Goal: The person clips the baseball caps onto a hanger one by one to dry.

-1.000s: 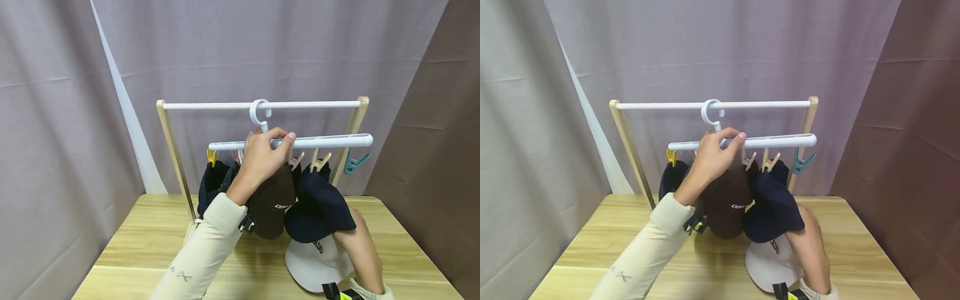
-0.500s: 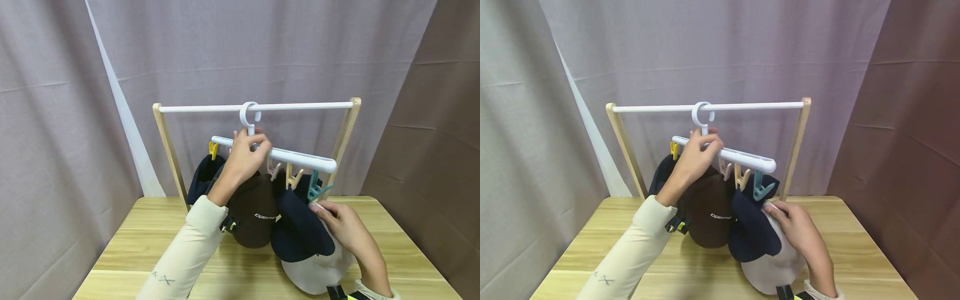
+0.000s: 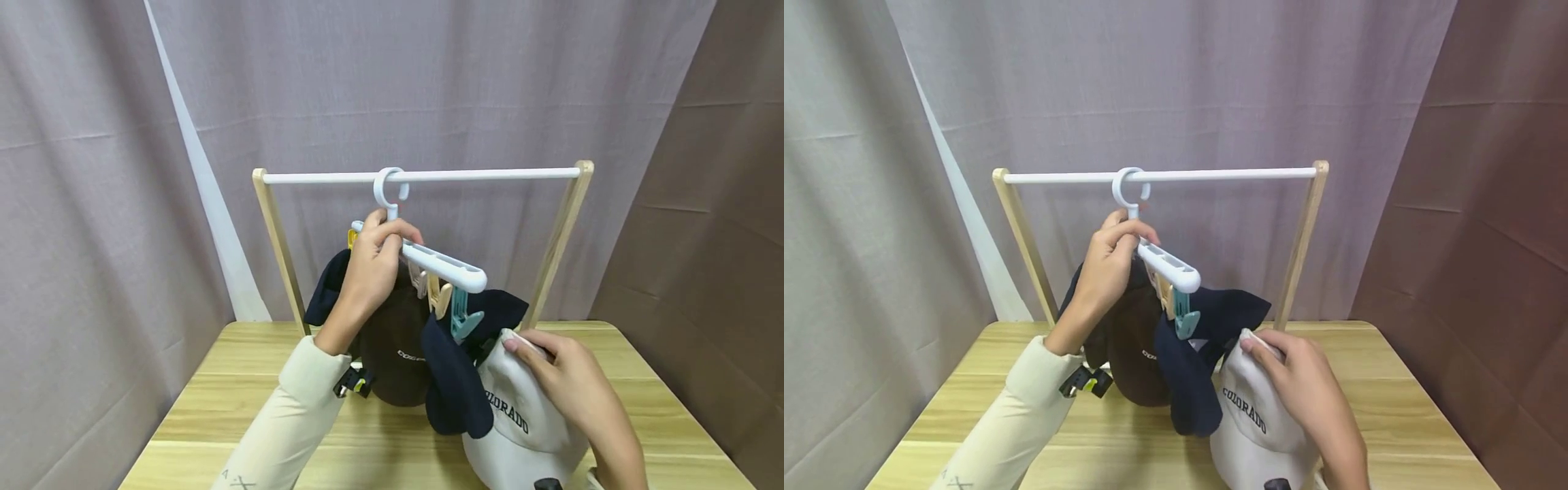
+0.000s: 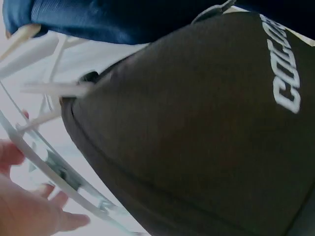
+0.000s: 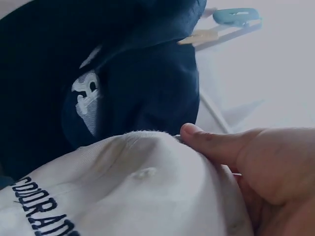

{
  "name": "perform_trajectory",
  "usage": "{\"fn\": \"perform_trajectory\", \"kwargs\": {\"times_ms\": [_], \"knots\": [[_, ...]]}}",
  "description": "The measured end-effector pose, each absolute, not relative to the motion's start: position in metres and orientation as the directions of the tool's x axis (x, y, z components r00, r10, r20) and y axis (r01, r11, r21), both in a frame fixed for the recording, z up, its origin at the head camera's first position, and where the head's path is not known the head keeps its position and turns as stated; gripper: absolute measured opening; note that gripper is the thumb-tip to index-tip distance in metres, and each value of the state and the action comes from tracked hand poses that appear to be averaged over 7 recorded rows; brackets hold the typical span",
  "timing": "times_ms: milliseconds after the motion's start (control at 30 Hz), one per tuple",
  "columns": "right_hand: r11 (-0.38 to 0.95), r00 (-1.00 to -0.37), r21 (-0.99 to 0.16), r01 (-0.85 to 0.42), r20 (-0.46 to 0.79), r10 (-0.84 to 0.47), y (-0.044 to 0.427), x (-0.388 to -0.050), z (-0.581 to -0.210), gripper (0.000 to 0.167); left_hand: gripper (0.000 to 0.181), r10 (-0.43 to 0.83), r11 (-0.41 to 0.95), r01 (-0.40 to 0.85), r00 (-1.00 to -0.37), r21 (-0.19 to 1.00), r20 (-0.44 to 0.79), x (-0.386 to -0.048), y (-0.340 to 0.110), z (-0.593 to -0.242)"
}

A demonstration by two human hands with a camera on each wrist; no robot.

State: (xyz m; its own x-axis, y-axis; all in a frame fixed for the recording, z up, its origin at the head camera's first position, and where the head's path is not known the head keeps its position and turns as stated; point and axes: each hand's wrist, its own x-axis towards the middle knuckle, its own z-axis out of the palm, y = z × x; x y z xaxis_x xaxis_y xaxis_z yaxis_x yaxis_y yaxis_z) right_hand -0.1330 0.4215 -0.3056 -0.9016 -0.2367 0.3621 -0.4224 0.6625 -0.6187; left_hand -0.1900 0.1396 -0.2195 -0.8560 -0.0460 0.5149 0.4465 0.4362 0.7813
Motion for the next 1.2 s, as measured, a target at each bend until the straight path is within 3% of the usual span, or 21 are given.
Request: {"fn": "perform_trajectory", "kwargs": {"times_ms": [267, 433, 533, 667, 800, 967, 1200], "knots": [[0.627, -0.859, -0.605, -0.491, 0.457, -0.232, 0.407, -0.112, -0.289, 0.004, 0.04, -0.042, 0.488, 0.524, -0.785, 0.698, 0.618, -0.157, 0.144, -0.208], [0.583, -0.824, -0.59, -0.558, 0.478, -0.305, 0.396, -0.109, -0.29, 0.015, 0.043, 0.032, 0.531, 0.636, -0.676, 0.561, 0.736, -0.125, 0.149, -0.206], [0.571, -0.802, -0.567, -0.593, 0.482, -0.353, 0.394, -0.109, -0.291, 0.022, 0.044, 0.041, 0.609, 0.621, -0.646, 0.493, 0.762, -0.109, 0.149, -0.208], [0.562, -0.787, -0.553, -0.615, 0.468, -0.402, 0.394, -0.108, -0.29, 0.025, 0.044, 0.071, 0.643, 0.579, -0.697, 0.501, 0.714, -0.098, 0.144, -0.21], [0.561, -0.782, -0.545, -0.623, 0.457, -0.425, 0.394, -0.107, -0.291, 0.026, 0.044, 0.137, 0.5, 0.609, -0.758, 0.616, 0.638, -0.092, 0.137, -0.213], [0.544, -0.764, -0.536, -0.646, 0.444, -0.469, 0.389, -0.106, -0.293, 0.031, 0.048, 0.176, 0.414, 0.625, -0.768, 0.662, 0.615, -0.082, 0.132, -0.217], [0.515, -0.742, -0.544, -0.663, 0.389, -0.546, 0.385, -0.102, -0.294, 0.026, 0.061, 0.119, 0.35, 0.6, -0.79, 0.719, 0.602, -0.075, 0.132, -0.222]]}}
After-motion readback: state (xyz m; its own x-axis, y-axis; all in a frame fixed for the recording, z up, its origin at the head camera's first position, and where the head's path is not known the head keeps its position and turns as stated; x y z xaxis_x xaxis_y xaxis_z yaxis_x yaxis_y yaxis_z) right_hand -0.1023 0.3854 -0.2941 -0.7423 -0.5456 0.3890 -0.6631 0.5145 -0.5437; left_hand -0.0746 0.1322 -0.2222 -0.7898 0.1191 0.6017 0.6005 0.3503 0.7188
